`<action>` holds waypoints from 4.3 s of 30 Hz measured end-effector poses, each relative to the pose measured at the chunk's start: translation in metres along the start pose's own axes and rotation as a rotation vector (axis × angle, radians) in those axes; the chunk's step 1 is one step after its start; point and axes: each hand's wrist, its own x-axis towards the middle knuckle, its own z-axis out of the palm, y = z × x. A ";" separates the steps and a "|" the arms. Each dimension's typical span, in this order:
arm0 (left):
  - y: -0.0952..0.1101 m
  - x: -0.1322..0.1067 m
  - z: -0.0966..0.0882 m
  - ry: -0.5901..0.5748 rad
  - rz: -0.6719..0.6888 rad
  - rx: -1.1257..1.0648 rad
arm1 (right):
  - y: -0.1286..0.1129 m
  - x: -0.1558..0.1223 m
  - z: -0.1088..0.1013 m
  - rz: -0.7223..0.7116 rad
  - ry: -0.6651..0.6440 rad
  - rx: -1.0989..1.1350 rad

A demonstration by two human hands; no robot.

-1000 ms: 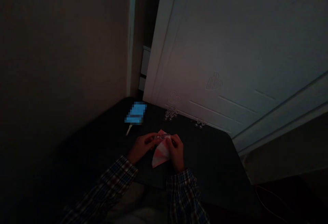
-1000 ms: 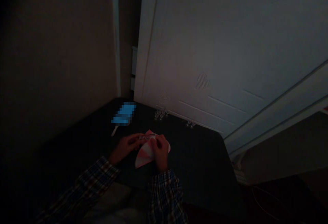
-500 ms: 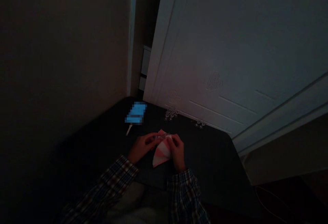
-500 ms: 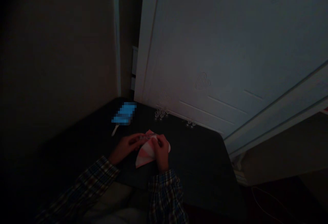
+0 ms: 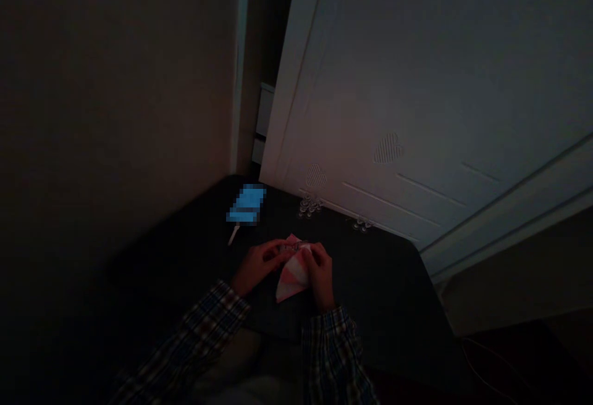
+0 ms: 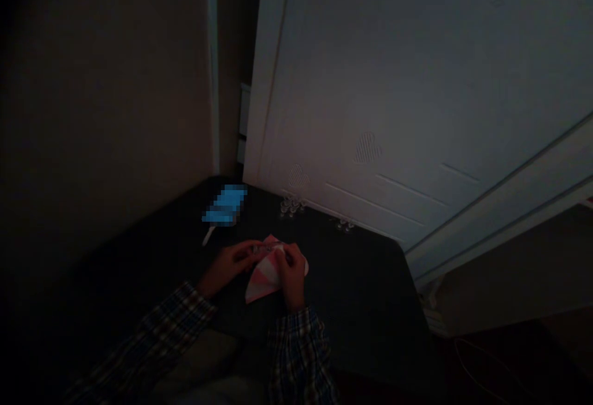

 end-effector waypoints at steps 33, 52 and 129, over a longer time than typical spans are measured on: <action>0.010 -0.002 -0.005 0.123 0.104 0.101 | 0.003 -0.002 0.003 -0.012 0.005 -0.101; 0.004 -0.001 0.000 0.052 0.024 0.044 | 0.013 -0.002 0.001 0.029 0.050 -0.121; 0.006 -0.001 -0.001 0.034 0.010 -0.047 | 0.009 -0.005 0.012 -0.197 -0.110 -0.394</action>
